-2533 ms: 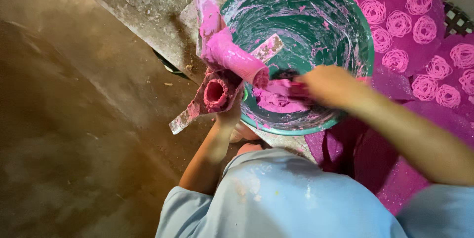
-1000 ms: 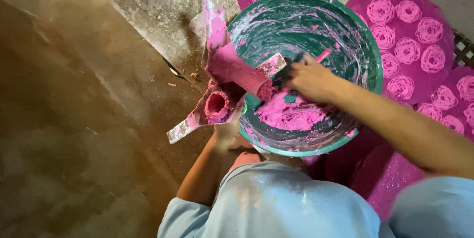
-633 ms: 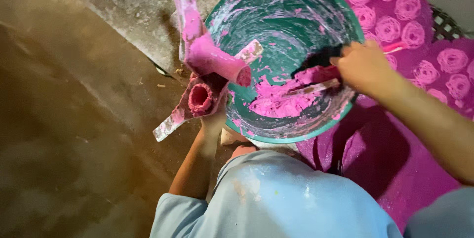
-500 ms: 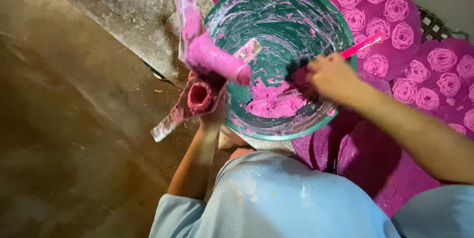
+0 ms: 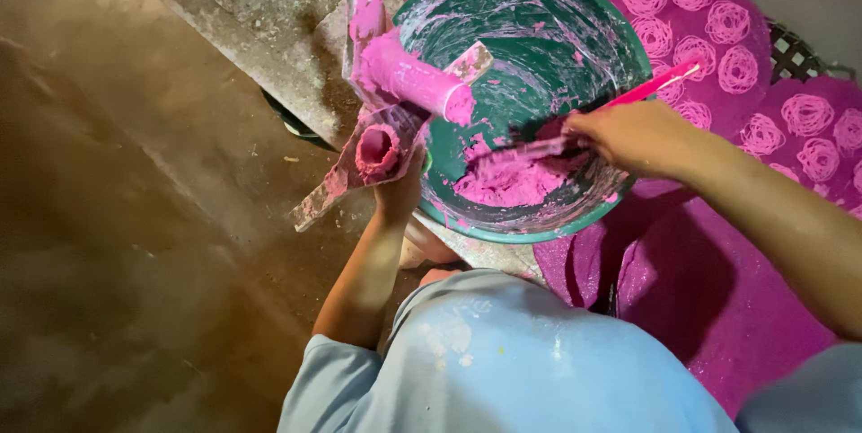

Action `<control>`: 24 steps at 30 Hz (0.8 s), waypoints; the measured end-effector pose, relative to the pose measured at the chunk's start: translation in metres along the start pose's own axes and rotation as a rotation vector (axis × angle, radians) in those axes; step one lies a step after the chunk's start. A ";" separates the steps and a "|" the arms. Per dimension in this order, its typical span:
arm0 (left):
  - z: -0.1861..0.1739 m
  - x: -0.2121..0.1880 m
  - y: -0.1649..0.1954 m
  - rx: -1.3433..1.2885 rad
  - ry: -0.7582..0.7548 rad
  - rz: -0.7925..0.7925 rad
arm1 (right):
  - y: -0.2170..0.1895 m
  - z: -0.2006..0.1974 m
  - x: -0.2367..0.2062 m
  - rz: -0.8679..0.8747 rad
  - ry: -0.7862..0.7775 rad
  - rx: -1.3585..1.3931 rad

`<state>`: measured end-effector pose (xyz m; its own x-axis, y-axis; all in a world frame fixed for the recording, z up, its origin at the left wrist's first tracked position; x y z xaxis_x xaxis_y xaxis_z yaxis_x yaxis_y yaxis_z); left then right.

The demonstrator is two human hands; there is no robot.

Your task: The person scoops pink paint from a green bucket with a spatula and applies it to a white plastic mold. They then press the mold onto pink circular woven decorations to create spiral patterns. The person repeats this process on multiple decorations.

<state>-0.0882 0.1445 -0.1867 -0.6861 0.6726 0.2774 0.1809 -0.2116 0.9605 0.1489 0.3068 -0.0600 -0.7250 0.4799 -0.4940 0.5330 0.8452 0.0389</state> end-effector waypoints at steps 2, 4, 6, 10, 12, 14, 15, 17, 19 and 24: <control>0.003 0.003 0.012 0.134 -0.024 0.127 | 0.004 0.003 0.017 0.064 -0.002 0.082; 0.000 0.005 0.021 0.155 0.023 0.201 | -0.002 0.008 0.035 0.060 0.053 0.061; 0.000 0.006 0.024 0.129 0.000 0.217 | -0.019 0.007 0.047 -0.018 0.159 -0.055; 0.004 0.005 0.019 0.127 -0.088 0.197 | -0.022 0.036 0.043 -0.108 -0.019 -0.007; 0.005 0.002 0.016 0.197 -0.088 0.224 | -0.003 0.047 0.029 -0.039 -0.160 -0.073; 0.006 -0.001 0.013 0.262 -0.088 0.249 | 0.017 0.049 0.017 0.080 -0.174 -0.172; 0.005 -0.001 0.005 0.165 -0.088 0.164 | 0.023 0.051 0.012 0.142 -0.177 -0.222; 0.004 -0.003 -0.012 -0.029 -0.088 -0.002 | 0.023 0.061 0.007 0.180 -0.212 -0.169; 0.004 -0.005 0.001 0.096 -0.093 0.211 | 0.015 0.071 0.008 0.170 -0.221 -0.102; 0.004 -0.005 0.001 0.299 -0.106 0.330 | -0.014 0.089 0.019 0.032 -0.250 0.112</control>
Point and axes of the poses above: each hand's wrist, its own x-axis towards the middle knuckle, its own z-axis out of the palm, y = z × x, the point moved 8 cm from there along x, towards the middle knuckle, and after that the axes turned 6 degrees about -x, right-handed, at the moved point
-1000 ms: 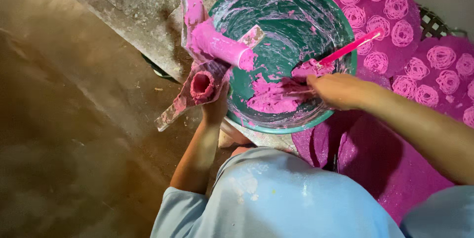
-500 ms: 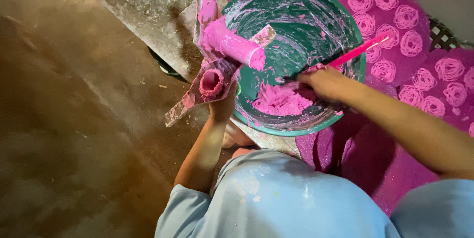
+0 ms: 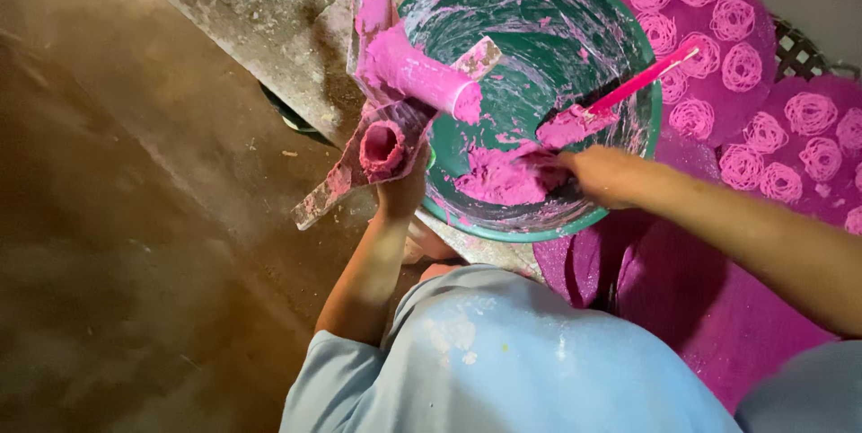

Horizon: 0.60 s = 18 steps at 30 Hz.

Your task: The person scoops pink paint from a green bucket with a spatula and applies it to a white plastic mold. They then press the mold onto pink circular woven decorations to create spiral patterns. The person repeats this process on multiple decorations.

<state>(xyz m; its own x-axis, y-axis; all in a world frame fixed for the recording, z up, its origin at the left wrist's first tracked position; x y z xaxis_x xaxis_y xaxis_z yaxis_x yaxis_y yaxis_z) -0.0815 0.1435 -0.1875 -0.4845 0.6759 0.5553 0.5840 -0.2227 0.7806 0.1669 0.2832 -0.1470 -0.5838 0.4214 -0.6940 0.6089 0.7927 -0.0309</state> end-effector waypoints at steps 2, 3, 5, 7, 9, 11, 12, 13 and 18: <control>0.002 -0.001 -0.011 -0.079 0.000 -0.089 | -0.012 0.007 0.007 -0.052 -0.047 0.024; 0.003 -0.001 -0.011 -0.076 0.008 -0.074 | -0.018 0.011 0.010 -0.081 -0.071 0.038; 0.005 -0.002 -0.011 -0.072 0.021 -0.048 | -0.042 0.001 0.014 -0.297 0.049 0.399; -0.001 -0.002 -0.012 -0.062 0.122 -0.037 | -0.046 0.007 0.019 -0.262 0.001 0.464; -0.005 -0.002 -0.015 -0.096 0.175 -0.080 | -0.028 0.029 0.022 0.024 -0.204 0.229; -0.004 -0.002 -0.021 -0.175 0.186 -0.171 | -0.044 0.014 0.019 -0.195 -0.076 0.336; -0.001 0.001 -0.019 -0.149 0.143 -0.169 | -0.049 0.005 0.016 -0.306 -0.008 0.386; 0.001 0.003 -0.016 -0.137 0.110 -0.158 | -0.045 0.010 0.015 -0.278 -0.093 0.478; -0.004 0.025 -0.005 -0.097 0.070 -0.178 | -0.019 -0.005 -0.008 -0.152 -0.125 0.505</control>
Point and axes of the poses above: each hand's wrist, its own x-axis towards the middle knuckle, its own z-axis out of the palm, y = z × x, the point moved 8 cm from there along x, towards the middle knuckle, and after that the axes turned 6 degrees about -x, right-handed, at the moved point
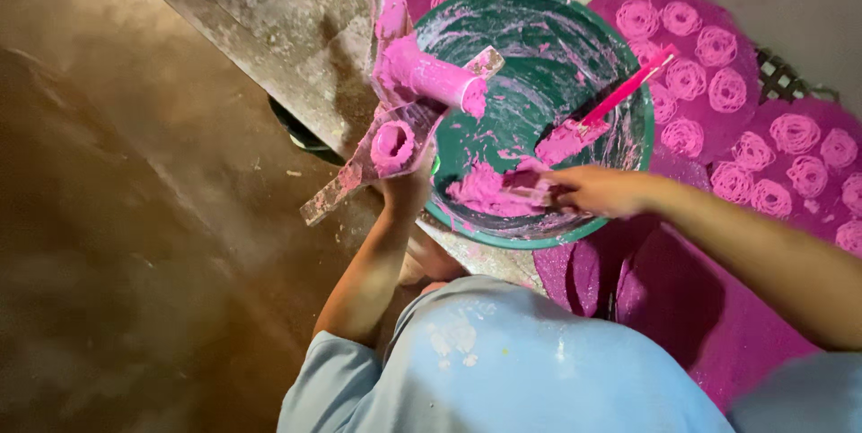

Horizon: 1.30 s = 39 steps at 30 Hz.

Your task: The person scoops pink paint from a green bucket with a spatula and applies it to a white plastic mold. They then press the mold onto pink circular woven decorations to create spiral patterns. The person repeats this process on multiple decorations.

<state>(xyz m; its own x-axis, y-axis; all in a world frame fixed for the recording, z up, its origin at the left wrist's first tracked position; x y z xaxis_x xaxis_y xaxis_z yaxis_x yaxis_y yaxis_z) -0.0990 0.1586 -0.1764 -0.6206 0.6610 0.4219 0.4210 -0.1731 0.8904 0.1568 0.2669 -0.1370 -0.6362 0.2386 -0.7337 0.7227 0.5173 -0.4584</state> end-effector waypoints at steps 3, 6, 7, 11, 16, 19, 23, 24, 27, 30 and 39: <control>-0.014 0.025 0.022 0.038 0.018 0.020 | 0.002 -0.037 -0.039 0.046 0.082 0.029; -0.027 0.053 0.058 0.107 0.010 0.080 | -0.007 -0.085 -0.095 -0.038 0.270 0.084; -0.027 0.061 0.073 0.130 0.003 0.113 | -0.010 -0.097 -0.113 -0.057 0.317 0.105; -0.002 0.057 0.141 0.009 -0.102 0.297 | -0.019 -0.106 -0.147 -0.189 0.257 0.298; 0.032 0.040 0.177 0.134 -0.473 0.239 | -0.046 -0.099 -0.152 -0.228 0.397 -0.099; 0.043 0.030 0.183 0.288 -0.627 0.235 | -0.076 -0.097 -0.164 0.005 0.629 -0.501; 0.044 0.016 0.194 0.190 -0.549 0.307 | -0.171 -0.037 -0.157 -0.055 0.792 -1.220; 0.044 0.013 0.188 0.156 -0.569 0.265 | -0.185 -0.031 -0.170 -0.129 0.876 -1.247; 0.039 0.012 0.164 0.069 -0.599 0.076 | -0.197 -0.024 -0.214 -0.218 1.076 -1.201; 0.033 0.020 0.152 0.177 -0.537 0.044 | -0.163 -0.033 -0.248 -0.067 1.169 -0.853; -0.002 0.017 0.187 0.165 -0.195 0.277 | -0.127 0.042 -0.173 -0.497 1.260 -0.050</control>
Point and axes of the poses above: each hand's wrist, its own x-axis towards the middle knuckle, its own z-axis out of the palm, y = z × x, the point moved 8 cm from there along x, towards the middle knuckle, and after that the axes turned 6 degrees about -x, right-handed, at the moved point
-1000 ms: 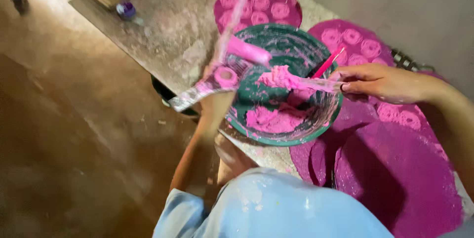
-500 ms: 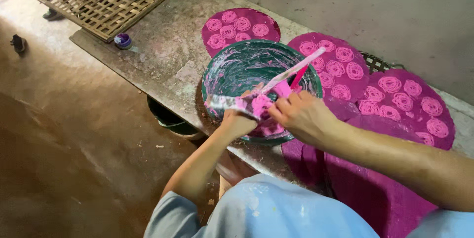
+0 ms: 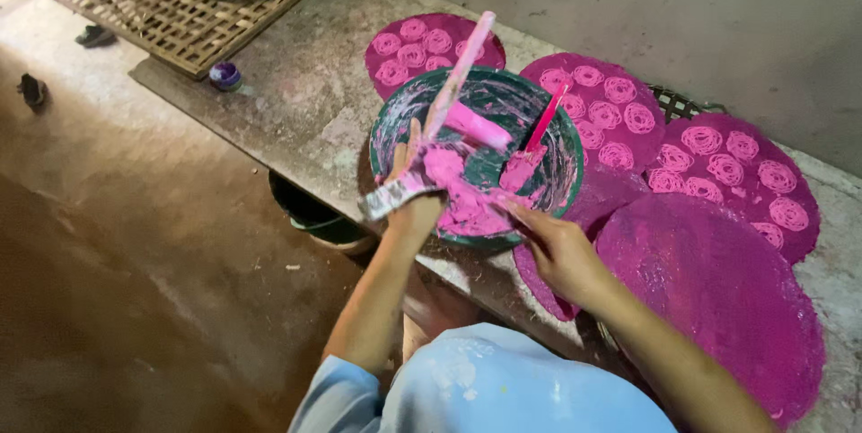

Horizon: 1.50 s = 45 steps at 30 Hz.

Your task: The person scoops pink paint from a green bucket with a spatula and applies it to a white plastic mold. They then press the mold onto pink circular woven decorations to create spiral patterns. The person repeats this process on multiple decorations.

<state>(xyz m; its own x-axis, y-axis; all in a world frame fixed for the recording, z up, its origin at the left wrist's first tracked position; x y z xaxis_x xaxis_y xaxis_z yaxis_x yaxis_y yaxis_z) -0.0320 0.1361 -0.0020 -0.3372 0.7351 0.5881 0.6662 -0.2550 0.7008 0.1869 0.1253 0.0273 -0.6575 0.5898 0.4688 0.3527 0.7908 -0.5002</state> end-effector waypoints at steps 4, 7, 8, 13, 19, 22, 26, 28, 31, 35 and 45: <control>-0.007 -0.002 0.013 0.119 0.014 0.156 | 0.055 0.011 -0.019 0.471 -0.218 0.226; 0.008 -0.010 0.023 0.303 0.010 0.265 | 0.082 0.015 -0.019 0.678 -0.177 0.038; 0.014 -0.013 0.023 0.356 -0.001 0.285 | 0.081 0.023 -0.019 0.681 -0.162 0.008; 0.014 -0.012 -0.015 0.278 -0.107 0.082 | 0.022 0.029 -0.018 0.157 -0.017 0.078; 0.009 -0.024 -0.019 0.475 -0.355 0.064 | 0.034 -0.023 -0.002 0.483 -0.527 -0.402; 0.022 -0.040 -0.006 0.370 -0.464 0.046 | 0.014 -0.019 0.019 0.393 -0.669 -0.614; 0.031 -0.045 0.013 0.280 -0.427 0.357 | -0.043 0.019 0.030 -0.042 -0.569 -0.966; 0.026 -0.038 0.000 -0.023 -0.477 0.258 | -0.069 0.018 0.023 -0.315 -0.397 -1.023; -0.010 -0.017 -0.043 -1.070 -0.304 -0.276 | -0.056 -0.001 0.007 -0.380 -0.320 -0.996; -0.071 -0.002 -0.072 -0.833 0.008 -0.409 | 0.008 -0.002 0.005 -0.192 -0.341 -0.948; 0.084 -0.147 -0.013 -1.412 -0.599 -0.910 | 0.026 -0.049 0.010 -0.028 -0.035 0.749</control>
<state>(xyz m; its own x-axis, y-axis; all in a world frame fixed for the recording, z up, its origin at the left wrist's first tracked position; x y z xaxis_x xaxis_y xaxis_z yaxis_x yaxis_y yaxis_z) 0.0651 0.0840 -0.1314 0.2408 0.9616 -0.1314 -0.7029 0.2661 0.6597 0.2216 0.1599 0.0545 -0.6848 0.5557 0.4715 -0.2040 0.4749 -0.8561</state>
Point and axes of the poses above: each hand's wrist, its own x-axis towards the middle knuckle, its own z-axis out of the palm, y = z × x, the point moved 8 cm from there along x, towards the middle knuckle, and after that the axes turned 6 degrees about -x, right-handed, at the moved point
